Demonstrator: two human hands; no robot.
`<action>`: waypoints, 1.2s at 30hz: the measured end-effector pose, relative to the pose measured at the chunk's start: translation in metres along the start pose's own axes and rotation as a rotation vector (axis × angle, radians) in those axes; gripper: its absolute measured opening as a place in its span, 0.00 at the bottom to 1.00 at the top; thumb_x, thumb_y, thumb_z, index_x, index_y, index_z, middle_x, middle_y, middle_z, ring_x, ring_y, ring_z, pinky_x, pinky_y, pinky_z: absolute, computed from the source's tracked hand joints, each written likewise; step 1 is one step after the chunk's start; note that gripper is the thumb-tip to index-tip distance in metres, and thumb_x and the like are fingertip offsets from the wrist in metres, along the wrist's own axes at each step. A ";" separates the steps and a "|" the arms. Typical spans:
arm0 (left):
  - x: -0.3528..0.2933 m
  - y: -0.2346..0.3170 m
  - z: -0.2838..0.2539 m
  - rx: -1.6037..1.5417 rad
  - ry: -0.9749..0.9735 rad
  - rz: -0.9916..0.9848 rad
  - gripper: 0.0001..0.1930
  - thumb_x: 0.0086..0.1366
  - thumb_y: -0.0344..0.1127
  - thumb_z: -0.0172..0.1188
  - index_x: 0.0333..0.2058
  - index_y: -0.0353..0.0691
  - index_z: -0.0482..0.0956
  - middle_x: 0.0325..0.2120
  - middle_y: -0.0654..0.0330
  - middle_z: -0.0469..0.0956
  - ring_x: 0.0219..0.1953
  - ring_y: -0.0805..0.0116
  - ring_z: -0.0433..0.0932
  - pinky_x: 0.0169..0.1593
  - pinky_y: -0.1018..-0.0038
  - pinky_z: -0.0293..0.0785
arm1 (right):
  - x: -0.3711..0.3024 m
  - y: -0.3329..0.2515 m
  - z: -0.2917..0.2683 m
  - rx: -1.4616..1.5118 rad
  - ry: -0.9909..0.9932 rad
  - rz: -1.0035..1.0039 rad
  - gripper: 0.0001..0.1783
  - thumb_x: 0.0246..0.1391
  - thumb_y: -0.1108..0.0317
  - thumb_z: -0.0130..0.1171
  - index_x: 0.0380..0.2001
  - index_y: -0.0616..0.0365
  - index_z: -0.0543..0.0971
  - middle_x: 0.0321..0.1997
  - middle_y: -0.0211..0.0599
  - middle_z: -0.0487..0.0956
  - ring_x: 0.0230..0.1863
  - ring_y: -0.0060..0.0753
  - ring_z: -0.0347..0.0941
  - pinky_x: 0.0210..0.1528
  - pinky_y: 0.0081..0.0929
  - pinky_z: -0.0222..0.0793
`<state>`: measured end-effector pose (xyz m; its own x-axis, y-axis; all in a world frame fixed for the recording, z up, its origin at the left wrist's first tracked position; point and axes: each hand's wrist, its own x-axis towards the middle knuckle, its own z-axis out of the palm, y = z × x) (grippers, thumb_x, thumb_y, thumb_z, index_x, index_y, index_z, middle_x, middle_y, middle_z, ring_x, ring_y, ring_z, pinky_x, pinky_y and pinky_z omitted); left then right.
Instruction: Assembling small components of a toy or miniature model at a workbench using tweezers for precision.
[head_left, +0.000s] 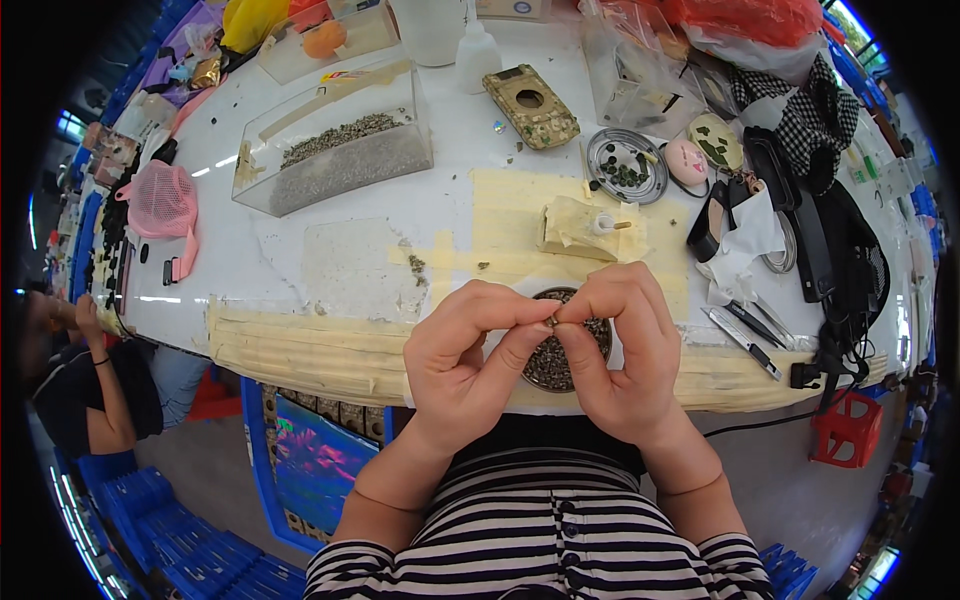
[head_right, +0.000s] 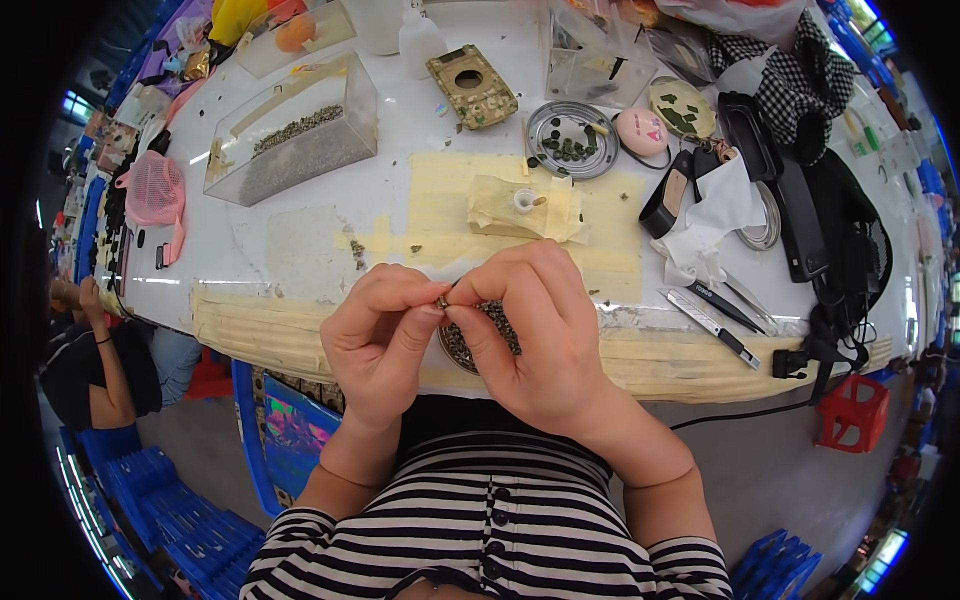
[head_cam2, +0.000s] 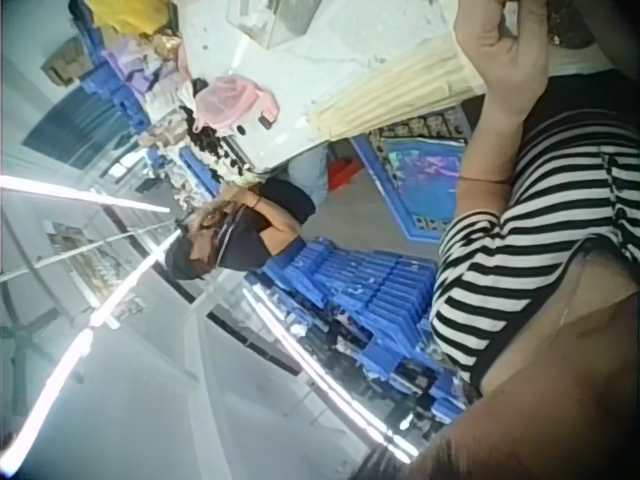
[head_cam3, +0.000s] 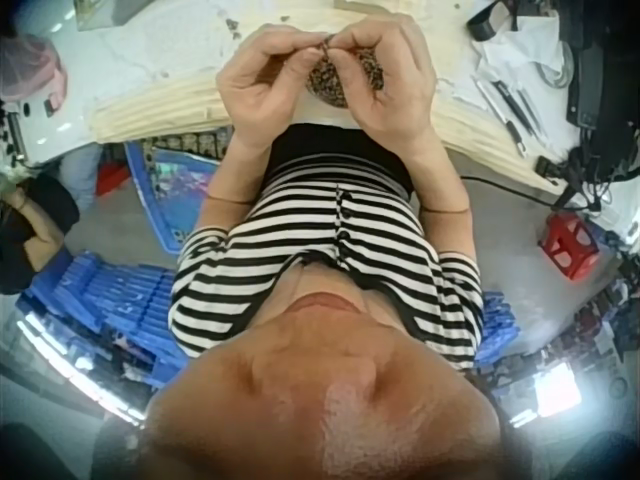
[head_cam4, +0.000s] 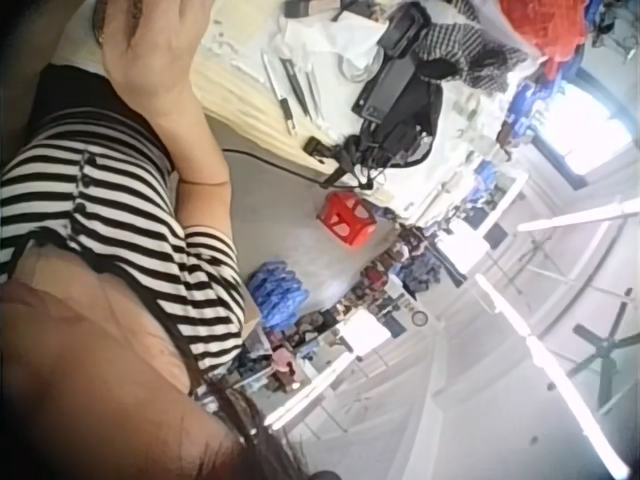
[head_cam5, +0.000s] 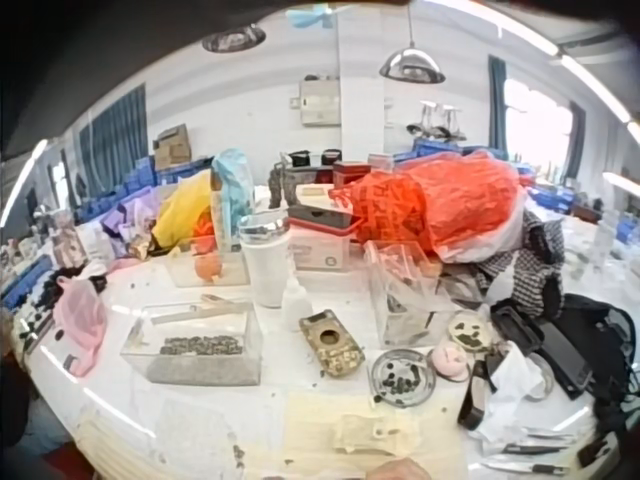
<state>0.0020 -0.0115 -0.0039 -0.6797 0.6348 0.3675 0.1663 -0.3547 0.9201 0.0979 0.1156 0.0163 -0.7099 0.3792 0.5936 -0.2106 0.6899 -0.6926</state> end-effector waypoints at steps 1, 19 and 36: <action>0.000 0.000 0.000 0.007 0.002 0.004 0.09 0.60 0.18 0.63 0.40 0.30 0.82 0.34 0.56 0.80 0.36 0.70 0.77 0.40 0.78 0.72 | 0.000 0.000 0.001 -0.011 0.004 -0.008 0.10 0.45 0.79 0.66 0.32 0.59 0.77 0.32 0.36 0.75 0.33 0.40 0.70 0.35 0.32 0.66; 0.000 0.000 -0.001 0.049 -0.005 0.049 0.10 0.60 0.18 0.63 0.41 0.31 0.83 0.34 0.56 0.80 0.35 0.70 0.77 0.40 0.78 0.71 | 0.000 0.003 0.004 -0.091 0.064 -0.102 0.12 0.39 0.79 0.68 0.30 0.57 0.78 0.30 0.34 0.75 0.31 0.39 0.70 0.34 0.31 0.64; 0.000 0.000 -0.003 -0.099 -0.055 -0.031 0.13 0.59 0.16 0.62 0.43 0.30 0.82 0.37 0.54 0.78 0.39 0.70 0.76 0.43 0.78 0.72 | 0.000 0.004 0.005 -0.172 0.114 -0.155 0.13 0.37 0.78 0.68 0.29 0.56 0.77 0.29 0.34 0.74 0.31 0.39 0.70 0.35 0.33 0.65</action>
<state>-0.0003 -0.0139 -0.0041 -0.6429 0.6822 0.3484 0.0726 -0.3985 0.9143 0.0935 0.1153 0.0117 -0.5955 0.3209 0.7365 -0.1868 0.8363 -0.5155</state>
